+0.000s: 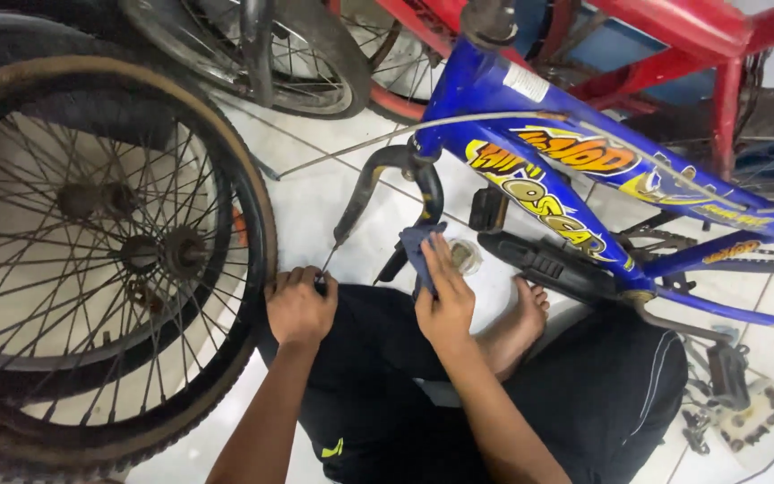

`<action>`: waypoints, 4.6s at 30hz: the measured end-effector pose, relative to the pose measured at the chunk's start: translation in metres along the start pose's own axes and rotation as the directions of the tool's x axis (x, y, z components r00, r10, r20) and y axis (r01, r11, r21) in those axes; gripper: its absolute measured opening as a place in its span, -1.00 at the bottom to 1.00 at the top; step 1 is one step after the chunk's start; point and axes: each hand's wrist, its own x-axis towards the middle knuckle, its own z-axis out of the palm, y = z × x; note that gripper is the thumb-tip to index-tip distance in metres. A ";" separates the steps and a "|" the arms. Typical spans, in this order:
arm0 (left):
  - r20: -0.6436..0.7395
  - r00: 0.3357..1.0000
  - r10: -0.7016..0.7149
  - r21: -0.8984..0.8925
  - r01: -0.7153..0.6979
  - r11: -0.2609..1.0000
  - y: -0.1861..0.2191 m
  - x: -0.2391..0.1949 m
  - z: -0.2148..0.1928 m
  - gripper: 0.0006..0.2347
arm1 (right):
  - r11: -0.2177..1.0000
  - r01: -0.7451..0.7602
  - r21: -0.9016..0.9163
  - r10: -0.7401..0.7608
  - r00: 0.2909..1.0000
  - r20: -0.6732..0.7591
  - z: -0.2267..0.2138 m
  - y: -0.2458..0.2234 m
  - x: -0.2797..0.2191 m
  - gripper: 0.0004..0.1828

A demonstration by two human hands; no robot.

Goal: The person sits on the floor and scrubs the blue bicycle frame and a detached black mudguard with a sponge. They then use a dark cloth to wipe the mudguard and the bicycle frame, cleaning off the dirt and grime.

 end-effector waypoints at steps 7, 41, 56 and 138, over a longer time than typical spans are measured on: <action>0.019 1.000 -0.001 0.022 0.000 1.000 -0.003 -0.002 0.002 -0.79 | 0.995 0.069 -0.071 -0.069 0.998 -0.002 0.017 -0.012 0.073 -0.54; -0.001 1.000 0.026 0.011 -0.026 1.000 -0.005 -0.004 0.009 -0.82 | 0.991 -0.124 0.051 0.133 0.953 -0.273 0.022 0.007 0.031 -0.65; -0.067 0.997 0.031 0.030 -0.029 0.999 -0.007 -0.001 0.014 -0.84 | 0.988 -0.146 -0.049 0.149 0.985 0.083 0.006 0.036 -0.054 -0.59; -0.003 1.000 -0.027 0.039 0.027 0.999 -0.004 -0.011 0.002 -0.82 | 0.986 -0.092 0.137 0.088 0.995 0.036 0.043 0.035 -0.073 -0.32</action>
